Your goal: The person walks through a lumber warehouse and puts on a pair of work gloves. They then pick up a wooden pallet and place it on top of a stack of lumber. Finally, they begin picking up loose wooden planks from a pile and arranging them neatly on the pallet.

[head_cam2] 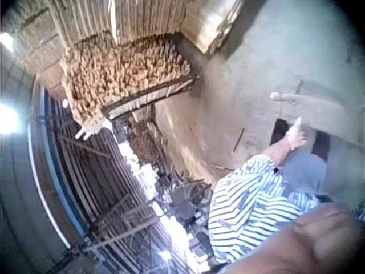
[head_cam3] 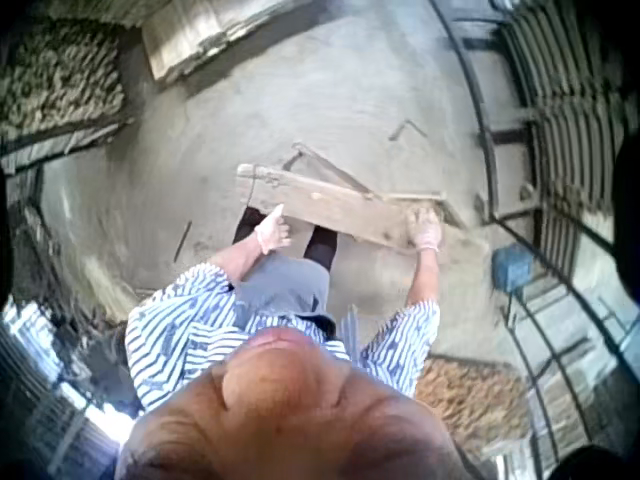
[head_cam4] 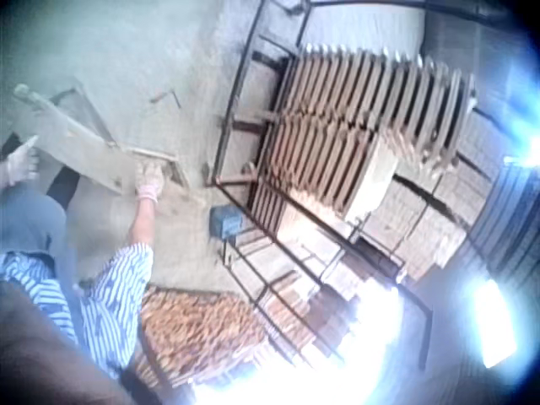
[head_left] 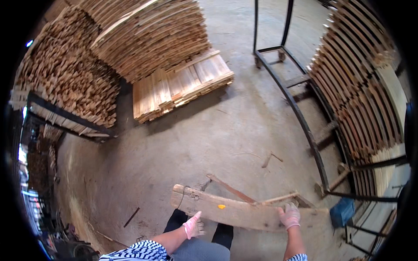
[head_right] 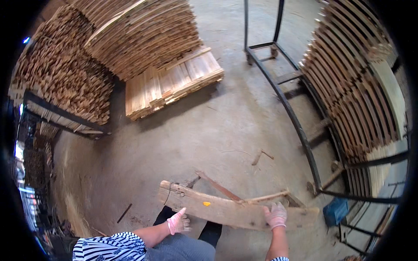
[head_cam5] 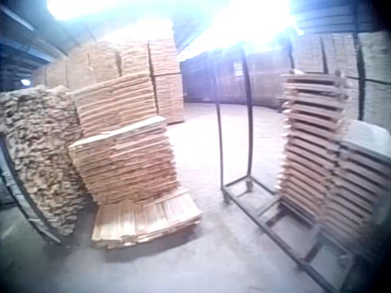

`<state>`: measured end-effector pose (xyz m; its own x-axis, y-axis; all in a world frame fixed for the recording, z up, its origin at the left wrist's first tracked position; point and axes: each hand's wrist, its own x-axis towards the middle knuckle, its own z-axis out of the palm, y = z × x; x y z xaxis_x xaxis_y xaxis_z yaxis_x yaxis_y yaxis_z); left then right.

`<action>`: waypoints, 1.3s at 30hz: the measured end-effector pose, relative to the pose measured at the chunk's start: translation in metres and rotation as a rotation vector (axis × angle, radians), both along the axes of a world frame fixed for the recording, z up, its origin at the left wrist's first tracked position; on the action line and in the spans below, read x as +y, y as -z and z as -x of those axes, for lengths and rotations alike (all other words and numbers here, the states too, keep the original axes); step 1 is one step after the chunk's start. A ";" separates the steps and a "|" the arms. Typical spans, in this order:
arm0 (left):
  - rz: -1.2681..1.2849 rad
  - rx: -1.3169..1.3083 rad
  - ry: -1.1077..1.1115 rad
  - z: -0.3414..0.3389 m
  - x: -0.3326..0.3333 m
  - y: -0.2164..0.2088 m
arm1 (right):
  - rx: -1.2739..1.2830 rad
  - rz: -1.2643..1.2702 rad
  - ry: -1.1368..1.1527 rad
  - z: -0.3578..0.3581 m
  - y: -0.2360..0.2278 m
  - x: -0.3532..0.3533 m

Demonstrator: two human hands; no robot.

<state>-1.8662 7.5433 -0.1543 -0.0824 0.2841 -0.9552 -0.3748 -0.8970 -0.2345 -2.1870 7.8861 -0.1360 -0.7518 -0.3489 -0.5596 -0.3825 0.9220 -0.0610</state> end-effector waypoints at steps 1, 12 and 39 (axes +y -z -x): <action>0.023 -0.026 -0.118 -0.002 0.006 0.019 | -0.081 -0.076 -0.041 0.016 0.000 -0.005; 0.215 0.362 -0.786 0.016 0.054 0.078 | -0.423 -0.377 -0.030 0.072 0.069 0.002; 0.452 0.649 -1.066 -0.035 -0.306 -0.199 | 0.018 -0.084 -0.501 0.009 -0.265 -0.357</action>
<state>-1.8315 7.2369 0.0445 -0.5391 -0.5344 -0.6510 0.6267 -0.7709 0.1138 -2.1961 7.5291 0.1291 -0.5136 -0.6230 -0.5900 -0.7791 0.6267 0.0164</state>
